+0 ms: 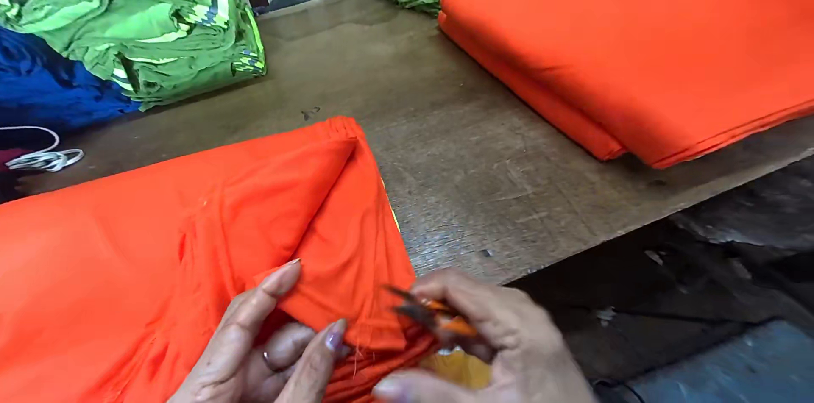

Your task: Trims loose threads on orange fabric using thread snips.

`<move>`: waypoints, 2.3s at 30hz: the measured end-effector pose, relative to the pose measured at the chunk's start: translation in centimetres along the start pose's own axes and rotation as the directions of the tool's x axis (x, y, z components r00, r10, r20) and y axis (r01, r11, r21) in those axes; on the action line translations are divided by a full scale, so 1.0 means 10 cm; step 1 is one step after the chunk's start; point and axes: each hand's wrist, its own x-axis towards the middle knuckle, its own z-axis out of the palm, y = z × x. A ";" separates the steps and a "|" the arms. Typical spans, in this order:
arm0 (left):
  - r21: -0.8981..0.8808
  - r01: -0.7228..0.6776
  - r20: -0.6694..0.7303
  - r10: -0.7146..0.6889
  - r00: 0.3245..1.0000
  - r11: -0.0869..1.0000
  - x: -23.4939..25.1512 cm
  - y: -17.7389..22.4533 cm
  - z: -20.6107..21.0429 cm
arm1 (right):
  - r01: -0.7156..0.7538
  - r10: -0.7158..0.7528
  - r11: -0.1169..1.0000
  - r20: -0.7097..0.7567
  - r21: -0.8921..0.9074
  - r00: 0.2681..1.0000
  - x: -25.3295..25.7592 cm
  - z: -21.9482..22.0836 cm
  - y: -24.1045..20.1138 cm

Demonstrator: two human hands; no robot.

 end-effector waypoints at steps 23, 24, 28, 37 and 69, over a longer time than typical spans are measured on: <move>-0.134 0.208 -0.009 -0.211 0.977 0.969 -0.06 0.11 -0.03 | 0.223 -0.267 0.829 -0.011 -0.513 0.964 -0.21 0.03 0.17; -0.135 0.207 -0.008 -0.210 0.978 0.969 -0.06 0.11 -0.03 | 0.232 -0.276 0.829 -0.011 -0.508 0.961 -0.21 0.03 0.18; -0.117 0.197 -0.001 -0.199 0.980 0.973 -0.07 0.10 -0.02 | 0.238 -0.284 0.833 -0.016 -0.500 0.959 -0.20 0.05 0.16; 0.019 0.104 -0.005 -0.104 0.995 0.994 -0.11 0.09 0.00 | 0.239 -0.308 0.807 -0.040 -0.541 0.951 -0.19 0.11 0.17; 0.052 0.006 -0.021 -0.005 1.000 0.999 -0.14 0.04 0.00 | 0.272 -0.318 0.808 0.002 -0.522 0.948 -0.21 0.06 0.25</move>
